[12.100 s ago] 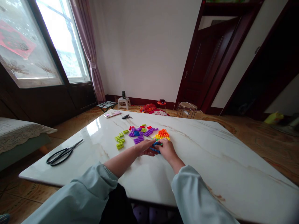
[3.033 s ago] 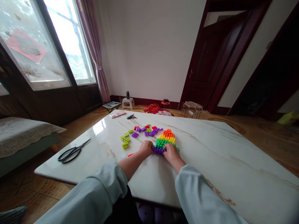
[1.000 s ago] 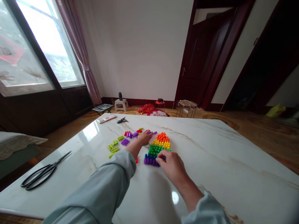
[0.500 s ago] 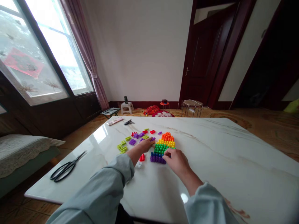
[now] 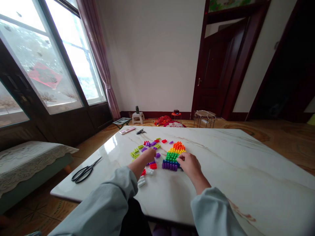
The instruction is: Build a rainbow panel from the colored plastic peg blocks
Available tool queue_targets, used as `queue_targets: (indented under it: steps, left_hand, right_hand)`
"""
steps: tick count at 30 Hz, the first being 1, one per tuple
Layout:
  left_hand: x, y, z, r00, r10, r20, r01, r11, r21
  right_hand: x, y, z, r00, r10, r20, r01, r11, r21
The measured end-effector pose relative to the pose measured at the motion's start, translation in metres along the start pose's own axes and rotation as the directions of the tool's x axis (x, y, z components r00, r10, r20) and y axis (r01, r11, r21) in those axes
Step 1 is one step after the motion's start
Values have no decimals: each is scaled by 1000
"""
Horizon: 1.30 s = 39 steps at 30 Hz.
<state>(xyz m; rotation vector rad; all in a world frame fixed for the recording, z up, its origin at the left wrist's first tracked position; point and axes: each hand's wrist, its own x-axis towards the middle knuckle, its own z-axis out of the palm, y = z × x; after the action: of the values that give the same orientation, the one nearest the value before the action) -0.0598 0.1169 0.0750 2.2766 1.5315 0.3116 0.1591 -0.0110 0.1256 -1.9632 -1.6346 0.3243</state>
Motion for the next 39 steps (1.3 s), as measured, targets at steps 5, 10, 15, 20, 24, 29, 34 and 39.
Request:
queue_targets:
  steps: [5, 10, 15, 20, 24, 29, 34, 39]
  left_hand:
    - [-11, 2, 13, 997, -42, -69, 52, 988, 147]
    - [-8, 6, 31, 998, 68, -8, -66, 985, 159]
    - [0, 6, 35, 994, 31, -101, -23, 996, 84]
    - [0, 8, 21, 964, -73, -255, 20, 979, -201]
    - [-7, 25, 13, 979, -194, -60, 39, 469, -882]
    - [-18, 54, 11, 998, 31, 62, 57, 136, -989]
    - [-22, 70, 7, 995, 11, 95, 88, 274, -958]
    - [-23, 74, 6, 997, -73, 22, 52, 443, -895]
  right_hand:
    - [-1, -8, 2, 1000, -7, 22, 6, 999, 54]
    - [0, -17, 10, 999, -32, 42, 28, 997, 78]
    - [2, -19, 16, 997, -38, 66, 34, 998, 51]
    - [9, -15, 27, 997, -66, 33, 64, 996, 59]
    - [19, -11, 45, 997, -67, -24, 70, 974, 215]
    - [27, -10, 51, 972, -171, -163, 221, 903, 369]
    - [24, -8, 37, 951, -251, -182, 298, 904, 306]
    - [23, -6, 34, 961, -234, -151, 264, 937, 227]
